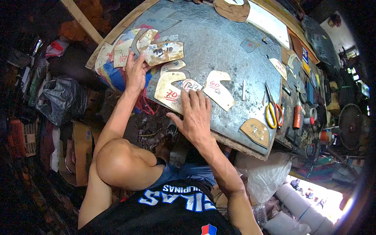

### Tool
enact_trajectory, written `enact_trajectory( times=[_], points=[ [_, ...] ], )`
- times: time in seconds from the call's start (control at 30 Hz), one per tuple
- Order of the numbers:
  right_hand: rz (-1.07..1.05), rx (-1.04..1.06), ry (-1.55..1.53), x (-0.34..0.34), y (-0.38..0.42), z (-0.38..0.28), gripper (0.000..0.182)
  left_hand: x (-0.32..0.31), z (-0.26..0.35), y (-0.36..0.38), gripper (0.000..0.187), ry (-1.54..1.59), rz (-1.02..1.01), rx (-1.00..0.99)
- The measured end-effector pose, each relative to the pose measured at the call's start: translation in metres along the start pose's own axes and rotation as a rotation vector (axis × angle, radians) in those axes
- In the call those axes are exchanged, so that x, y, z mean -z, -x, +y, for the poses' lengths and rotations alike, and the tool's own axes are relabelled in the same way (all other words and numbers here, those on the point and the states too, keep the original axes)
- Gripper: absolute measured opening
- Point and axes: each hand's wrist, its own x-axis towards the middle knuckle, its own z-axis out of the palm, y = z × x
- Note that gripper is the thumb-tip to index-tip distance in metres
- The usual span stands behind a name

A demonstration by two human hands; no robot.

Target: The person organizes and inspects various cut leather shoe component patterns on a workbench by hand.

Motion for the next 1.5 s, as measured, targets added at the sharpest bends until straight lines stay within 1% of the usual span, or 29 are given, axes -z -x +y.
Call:
enact_trajectory(
  times=[0.07,0.17,0.23,0.27,0.33,0.37,0.43,0.47,0.5,0.57,0.6,0.77,0.87,0.93,0.97,1.03,1.1,1.13,1.17,1.2,1.23,1.27,1.3,1.37,1.43,1.5],
  points=[
    [-0.003,-0.016,0.043,-0.002,0.006,-0.001,0.062,0.001,-0.001,0.000,0.037,-0.003,0.003,0.003],
    [-0.037,-0.007,0.010,0.000,0.014,0.000,0.058,-0.002,0.001,0.001,0.038,0.002,-0.005,-0.004],
    [-0.067,0.015,-0.035,0.006,0.018,-0.002,0.051,-0.001,0.000,0.000,0.038,0.009,-0.010,-0.015],
    [-0.069,0.016,-0.035,0.007,0.020,0.000,0.051,-0.001,0.001,0.000,0.038,-0.001,-0.004,-0.003],
    [-0.007,0.099,-0.027,0.011,0.023,0.005,0.044,0.000,0.002,0.001,0.037,-0.011,0.003,0.008],
    [-0.007,0.101,-0.026,0.017,0.022,0.009,0.044,0.000,0.002,0.001,0.037,0.004,-0.001,-0.003],
    [-0.029,-0.212,-0.240,0.034,0.020,0.018,0.035,-0.003,0.002,0.002,0.037,0.034,-0.016,-0.014],
    [0.142,-0.332,-0.522,0.038,0.020,0.018,0.031,-0.001,0.003,0.002,0.037,0.013,-0.007,-0.006],
    [0.159,-0.336,-0.493,0.040,0.018,0.023,0.031,-0.001,0.002,0.001,0.036,-0.002,-0.004,0.004],
    [0.244,-0.595,-1.468,0.040,0.015,0.039,0.037,0.000,-0.002,-0.001,0.036,-0.003,0.012,-0.007],
    [0.230,-0.611,-1.539,0.043,0.014,0.040,0.042,-0.002,-0.001,0.001,0.036,-0.013,0.008,-0.005],
    [0.204,-0.641,-1.619,0.043,0.017,0.038,0.044,-0.001,0.002,0.003,0.034,-0.056,0.021,-0.004],
    [0.201,-0.627,-1.609,0.044,0.016,0.037,0.043,-0.004,0.003,0.003,0.034,-0.043,0.002,-0.012],
    [0.263,-0.557,-1.543,0.042,0.017,0.039,0.041,-0.003,0.003,0.002,0.035,-0.022,-0.015,-0.017],
    [0.283,-0.551,-1.458,0.044,0.017,0.041,0.039,-0.002,0.001,0.002,0.036,0.000,-0.020,-0.024],
    [0.331,-0.490,-1.161,0.050,0.018,0.044,0.038,-0.002,0.001,0.001,0.036,0.010,-0.011,-0.027],
    [0.360,-0.382,-0.829,0.053,0.023,0.050,0.035,-0.003,0.003,0.002,0.036,0.004,0.001,-0.028],
    [0.334,-0.323,-0.760,0.052,0.028,0.054,0.036,-0.004,0.005,0.003,0.036,-0.004,-0.007,-0.016],
    [0.329,-0.322,-0.763,0.052,0.029,0.056,0.036,-0.004,0.006,0.003,0.036,-0.012,-0.016,-0.003],
    [0.290,-0.170,-0.542,0.053,0.028,0.056,0.035,-0.004,0.005,0.003,0.037,-0.011,-0.012,-0.010],
    [0.249,-0.020,-0.320,0.053,0.027,0.055,0.038,-0.004,0.004,0.004,0.037,-0.012,-0.008,-0.010],
    [0.188,-0.012,-0.304,0.050,0.028,0.053,0.044,-0.003,0.004,0.004,0.037,-0.017,-0.006,-0.015],
    [0.188,-0.009,-0.307,0.046,0.026,0.051,0.044,-0.003,0.003,0.003,0.037,-0.022,-0.004,-0.021],
    [0.111,0.140,-0.093,0.037,0.022,0.046,0.045,-0.002,0.001,0.002,0.038,-0.006,0.003,-0.028],
    [0.074,0.149,-0.102,0.031,0.016,0.041,0.042,-0.001,0.001,0.002,0.041,0.004,-0.014,-0.004],
    [0.019,0.216,-0.042,0.027,0.008,0.038,0.040,-0.002,0.001,0.001,0.040,0.002,-0.009,-0.014]
  ],
)
